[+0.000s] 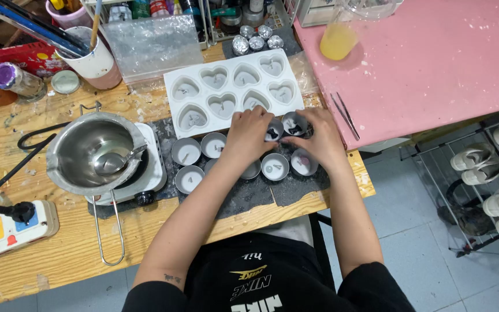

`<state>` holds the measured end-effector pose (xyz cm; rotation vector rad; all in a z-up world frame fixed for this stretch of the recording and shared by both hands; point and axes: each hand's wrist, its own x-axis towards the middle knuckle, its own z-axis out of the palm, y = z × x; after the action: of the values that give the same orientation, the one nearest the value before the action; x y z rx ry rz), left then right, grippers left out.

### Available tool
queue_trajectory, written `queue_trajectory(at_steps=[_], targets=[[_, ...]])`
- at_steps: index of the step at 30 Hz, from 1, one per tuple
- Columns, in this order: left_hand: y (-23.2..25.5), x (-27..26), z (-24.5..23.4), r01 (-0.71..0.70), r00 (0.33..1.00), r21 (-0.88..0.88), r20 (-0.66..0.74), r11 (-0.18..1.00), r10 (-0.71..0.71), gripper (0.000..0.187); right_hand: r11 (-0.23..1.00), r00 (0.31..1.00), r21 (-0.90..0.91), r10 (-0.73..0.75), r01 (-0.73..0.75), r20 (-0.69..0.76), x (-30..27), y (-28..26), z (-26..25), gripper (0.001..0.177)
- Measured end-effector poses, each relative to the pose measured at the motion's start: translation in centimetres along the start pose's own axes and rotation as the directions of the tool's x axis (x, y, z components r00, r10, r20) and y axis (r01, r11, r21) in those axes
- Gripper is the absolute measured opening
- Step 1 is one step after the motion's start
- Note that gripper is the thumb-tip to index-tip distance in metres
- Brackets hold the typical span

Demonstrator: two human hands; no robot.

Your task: The person arranges small metal candle cups on the work mat, places wicks into the cups, and stirs melted wax in a melting pot on a hot plate. They use tweezers to handle wicks and a spoon to stir the wax while preparing candles.

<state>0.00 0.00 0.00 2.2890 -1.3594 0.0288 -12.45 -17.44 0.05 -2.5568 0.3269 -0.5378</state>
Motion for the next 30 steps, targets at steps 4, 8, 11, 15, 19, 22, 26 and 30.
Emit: queue_trajectory(at_steps=[4, 8, 11, 15, 19, 22, 26, 30], targets=[[-1.1, 0.6, -1.5, 0.006, 0.997, -0.119, -0.080, 0.993, -0.015, 0.067, 0.991, 0.995, 0.089, -0.098, 0.100, -0.026, 0.2, -2.1, -1.9, 0.078], [-0.1, 0.2, -4.0, 0.050, 0.999, -0.348, -0.003, 0.936, -0.055, 0.077, 0.745, 0.988, 0.665, -0.053, -0.059, 0.147, -0.5, -0.5, -0.6, 0.070], [1.0, -0.3, -4.8, -0.052, 0.994, -0.429, -0.107, 0.902, 0.006, 0.082, 0.476, 0.970, 0.852, 0.009, -0.218, 0.243, -0.6, -0.6, -0.3, 0.058], [2.3, -1.8, -5.1, -0.191, 0.950, -0.383, -0.303, 0.904, 0.073, 0.083, 0.416, 0.972, 0.883, 0.010, -0.217, 0.234, -0.8, -1.8, -1.2, 0.058], [2.8, -3.8, -5.2, -0.213, 0.918, -0.422, -0.395, 0.881, 0.033, 0.087, 0.402, 0.980, 0.895, 0.039, -0.192, 0.193, -1.5, -1.3, -1.0, 0.055], [2.5, -5.2, -4.2, 0.031, 0.971, -0.447, -0.197, 0.894, -0.132, 0.054, 0.375, 0.986, 0.912, 0.063, -0.166, 0.154, -1.7, -2.3, -1.2, 0.058], [3.0, -6.1, -4.4, 0.160, 0.981, -0.719, 0.040, 0.676, -0.190, 0.036, 0.375, 0.993, 0.921, 0.000, -0.107, 0.115, -2.1, -2.7, -0.6, 0.063], [2.5, -6.9, -2.6, 0.019, 0.990, -0.924, -0.036, 0.382, -0.137, 0.040, 0.308, 0.999, 0.950, 0.014, -0.050, 0.048, -2.4, -3.5, 0.0, 0.070]])
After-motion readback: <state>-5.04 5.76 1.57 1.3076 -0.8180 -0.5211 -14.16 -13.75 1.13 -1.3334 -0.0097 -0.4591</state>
